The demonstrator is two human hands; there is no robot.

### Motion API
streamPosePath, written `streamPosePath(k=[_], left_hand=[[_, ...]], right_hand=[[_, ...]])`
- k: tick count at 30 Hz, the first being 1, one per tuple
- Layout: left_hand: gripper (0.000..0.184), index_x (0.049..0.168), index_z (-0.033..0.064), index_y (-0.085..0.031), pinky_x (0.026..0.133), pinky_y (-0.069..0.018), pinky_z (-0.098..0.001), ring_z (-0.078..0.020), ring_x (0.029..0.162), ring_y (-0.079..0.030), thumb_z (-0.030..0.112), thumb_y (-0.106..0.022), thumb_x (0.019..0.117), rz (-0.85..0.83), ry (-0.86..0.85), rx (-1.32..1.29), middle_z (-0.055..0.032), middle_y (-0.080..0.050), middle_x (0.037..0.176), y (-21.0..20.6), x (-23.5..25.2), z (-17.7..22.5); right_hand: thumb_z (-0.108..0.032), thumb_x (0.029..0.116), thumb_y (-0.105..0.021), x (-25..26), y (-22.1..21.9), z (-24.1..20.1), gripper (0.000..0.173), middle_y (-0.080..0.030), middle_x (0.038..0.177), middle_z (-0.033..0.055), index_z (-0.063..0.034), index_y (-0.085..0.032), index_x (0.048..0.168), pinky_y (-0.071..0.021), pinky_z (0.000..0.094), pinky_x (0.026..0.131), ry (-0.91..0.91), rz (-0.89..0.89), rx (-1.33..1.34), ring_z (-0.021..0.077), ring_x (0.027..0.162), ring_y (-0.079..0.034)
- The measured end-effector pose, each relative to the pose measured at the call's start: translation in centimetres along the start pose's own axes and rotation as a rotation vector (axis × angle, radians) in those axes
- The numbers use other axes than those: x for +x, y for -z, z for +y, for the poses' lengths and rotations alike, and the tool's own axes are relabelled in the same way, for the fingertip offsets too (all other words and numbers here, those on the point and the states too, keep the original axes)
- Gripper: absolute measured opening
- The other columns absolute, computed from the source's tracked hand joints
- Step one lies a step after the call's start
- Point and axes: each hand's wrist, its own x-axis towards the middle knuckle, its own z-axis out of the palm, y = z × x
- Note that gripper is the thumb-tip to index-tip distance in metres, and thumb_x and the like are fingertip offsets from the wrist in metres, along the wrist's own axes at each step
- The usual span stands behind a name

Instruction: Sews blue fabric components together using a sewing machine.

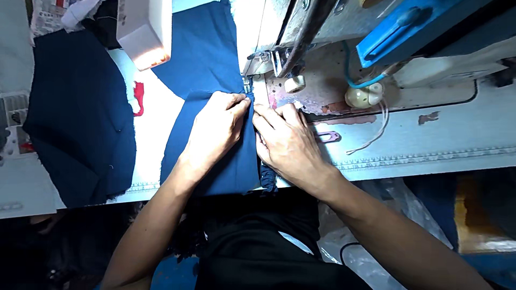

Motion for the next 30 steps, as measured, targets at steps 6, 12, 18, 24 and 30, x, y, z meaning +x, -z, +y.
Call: streamPosePath(k=[6,12,18,24,30], left_hand=[[0.029,0.122,0.0093,-0.076,0.096,-0.0498,-0.0326,-0.0242,0.112,-0.063,0.016,-0.056,0.1020,-0.010,0.059,-0.013,-0.0091,-0.071,0.121,-0.1,0.3,0.2],[0.028,0.120,0.0153,-0.077,0.091,-0.0469,-0.0384,-0.0250,0.111,-0.060,0.026,-0.058,0.1024,-0.041,0.081,-0.020,-0.0038,-0.070,0.122,0.0,0.5,-0.6],[0.031,0.125,0.0125,-0.075,0.099,-0.0452,-0.0357,-0.0226,0.116,-0.062,0.027,-0.058,0.1035,0.046,0.060,-0.079,-0.0030,-0.071,0.130,-0.8,-0.2,-1.5],[0.037,0.131,0.0116,-0.071,0.095,-0.0459,-0.0384,-0.0275,0.115,-0.060,0.028,-0.050,0.1059,0.015,-0.006,0.039,-0.0045,-0.068,0.135,-0.9,-0.5,-1.6],[0.037,0.132,0.0110,-0.070,0.096,-0.0456,-0.0400,-0.0296,0.116,-0.060,0.027,-0.048,0.1060,0.005,-0.030,0.104,-0.0052,-0.068,0.134,-0.7,-0.2,-1.9]], right_hand=[[-0.022,0.0991,-0.052,-0.1,0.1,0.1,0.037,-0.056,0.141,0.0169,-0.0085,-0.069,0.129,-0.0454,0.0519,0.093,-0.031,0.011,-0.002,0.0397,0.124,-0.051],[-0.022,0.1008,-0.048,0.3,0.2,0.3,0.031,-0.044,0.161,0.0083,-0.0044,-0.068,0.118,-0.0407,0.0562,0.097,0.044,-0.035,-0.066,0.0384,0.138,-0.045],[-0.020,0.1000,-0.048,0.2,-0.4,0.2,0.031,-0.044,0.160,0.0109,-0.0020,-0.063,0.120,-0.0373,0.0599,0.099,0.015,-0.053,-0.048,0.0388,0.138,-0.045],[-0.018,0.0990,-0.049,0.4,-0.4,-0.4,0.027,-0.043,0.160,0.0077,-0.0036,-0.064,0.115,-0.0371,0.0584,0.099,-0.026,-0.051,-0.037,0.0367,0.138,-0.044],[-0.021,0.0999,-0.048,0.6,-0.5,-0.7,0.029,-0.041,0.162,0.0059,-0.0049,-0.064,0.118,-0.0357,0.0576,0.102,-0.051,-0.057,-0.073,0.0348,0.140,-0.043]])
